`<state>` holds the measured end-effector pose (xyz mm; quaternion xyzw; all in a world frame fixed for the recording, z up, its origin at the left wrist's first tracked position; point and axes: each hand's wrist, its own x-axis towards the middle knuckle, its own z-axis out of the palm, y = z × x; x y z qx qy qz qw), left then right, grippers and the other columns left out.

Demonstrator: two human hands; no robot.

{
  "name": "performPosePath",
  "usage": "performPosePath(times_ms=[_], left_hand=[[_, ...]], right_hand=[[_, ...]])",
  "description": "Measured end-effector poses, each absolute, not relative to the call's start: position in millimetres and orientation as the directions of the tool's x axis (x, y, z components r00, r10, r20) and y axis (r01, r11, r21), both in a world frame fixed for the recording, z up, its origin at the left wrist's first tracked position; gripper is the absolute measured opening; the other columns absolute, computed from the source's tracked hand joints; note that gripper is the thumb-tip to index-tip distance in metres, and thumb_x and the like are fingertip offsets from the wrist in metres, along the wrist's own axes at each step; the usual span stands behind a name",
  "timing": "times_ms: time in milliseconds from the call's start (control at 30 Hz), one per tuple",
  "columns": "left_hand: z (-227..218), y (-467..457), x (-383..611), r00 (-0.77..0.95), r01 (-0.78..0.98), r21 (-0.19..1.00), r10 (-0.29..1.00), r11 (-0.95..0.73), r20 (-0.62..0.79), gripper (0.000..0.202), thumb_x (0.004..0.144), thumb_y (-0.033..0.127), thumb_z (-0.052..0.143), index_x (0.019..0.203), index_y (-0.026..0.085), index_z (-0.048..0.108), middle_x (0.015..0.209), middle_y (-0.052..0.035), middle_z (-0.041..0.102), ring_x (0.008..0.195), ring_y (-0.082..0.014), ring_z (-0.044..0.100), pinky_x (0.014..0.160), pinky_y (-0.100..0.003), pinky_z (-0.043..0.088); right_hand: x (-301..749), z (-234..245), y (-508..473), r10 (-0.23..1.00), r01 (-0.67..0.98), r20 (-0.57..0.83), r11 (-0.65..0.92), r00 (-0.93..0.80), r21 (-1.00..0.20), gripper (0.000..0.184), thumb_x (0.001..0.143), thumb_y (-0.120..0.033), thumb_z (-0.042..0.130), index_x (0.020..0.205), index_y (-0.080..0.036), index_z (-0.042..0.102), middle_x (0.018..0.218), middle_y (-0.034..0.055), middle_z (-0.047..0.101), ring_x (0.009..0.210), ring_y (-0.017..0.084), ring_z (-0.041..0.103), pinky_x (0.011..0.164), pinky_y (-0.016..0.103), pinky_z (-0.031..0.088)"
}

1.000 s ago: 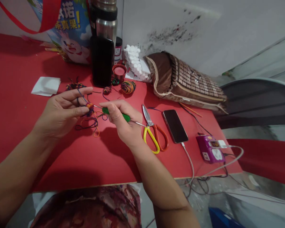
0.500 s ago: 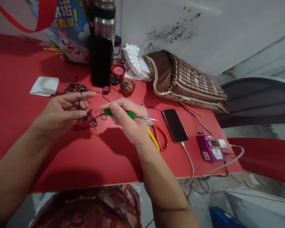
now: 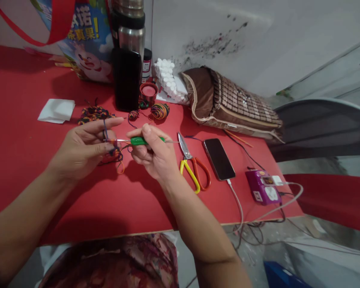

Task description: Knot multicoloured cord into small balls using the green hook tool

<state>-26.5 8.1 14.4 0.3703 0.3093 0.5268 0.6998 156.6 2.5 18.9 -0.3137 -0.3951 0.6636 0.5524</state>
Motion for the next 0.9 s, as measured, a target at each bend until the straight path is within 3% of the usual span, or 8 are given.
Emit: performPosePath(times_ms=[167,400,633,800,900], left_hand=[[10.8,4.5,-19.9,0.047,-0.488,0.872,0.996,-0.044,0.077,0.046,0.073,0.001,0.091,0.112,0.027,0.091,0.077,0.0019,0.074,0.060,-0.0099,0.068,0.052,-0.017,0.061],[1.9,5.5,-21.7,0.037,-0.443,0.895,0.997,-0.040,0.063,0.050,0.073,0.007,0.095,0.116,0.031,0.091,0.081,0.0012,0.075,0.059,-0.0088,0.065,0.050,-0.017,0.060],[8.6,9.1,-21.5,-0.004,-0.459,0.887,0.999,-0.046,0.049,0.051,0.064,0.001,0.093,0.107,0.029,0.092,0.077,0.0023,0.070,0.068,-0.0081,0.066,0.061,-0.014,0.062],[8.9,8.4,-23.6,-0.021,-0.426,0.900,0.995,-0.093,0.093,0.049,0.066,0.000,0.092,0.107,0.027,0.092,0.081,0.0007,0.071,0.074,-0.0087,0.068,0.069,-0.015,0.063],[5.6,6.3,-24.6,-0.002,-0.371,0.921,0.992,-0.115,0.123,0.047,0.071,0.007,0.095,0.112,0.029,0.092,0.082,0.0001,0.073,0.069,-0.0091,0.067,0.061,-0.015,0.061]], right_hand=[[138.5,18.0,1.0,0.987,-0.622,-0.099,-0.155,-0.123,-0.768,0.041,0.101,-0.057,0.075,0.084,-0.020,0.079,0.052,-0.0115,0.038,0.042,0.004,0.015,0.038,0.017,0.020],[134.5,15.9,0.1,0.978,-0.646,-0.142,-0.209,-0.155,-0.735,0.037,0.102,-0.052,0.074,0.087,-0.019,0.080,0.053,-0.0112,0.039,0.043,0.004,0.017,0.039,0.017,0.023],[137.2,7.5,-3.7,0.994,-0.581,0.006,-0.061,-0.113,-0.812,0.037,0.091,-0.058,0.084,0.099,-0.022,0.083,0.058,-0.0100,0.047,0.047,0.004,0.023,0.043,0.020,0.029],[142.4,6.2,-2.9,0.970,-0.535,0.073,-0.065,-0.233,-0.843,0.038,0.093,-0.058,0.084,0.112,-0.025,0.085,0.068,-0.0067,0.056,0.051,0.006,0.032,0.048,0.022,0.036],[145.2,5.5,-0.7,0.954,-0.513,0.113,-0.047,-0.276,-0.857,0.036,0.097,-0.059,0.078,0.108,-0.025,0.086,0.071,-0.0050,0.057,0.052,0.006,0.035,0.049,0.023,0.038]])
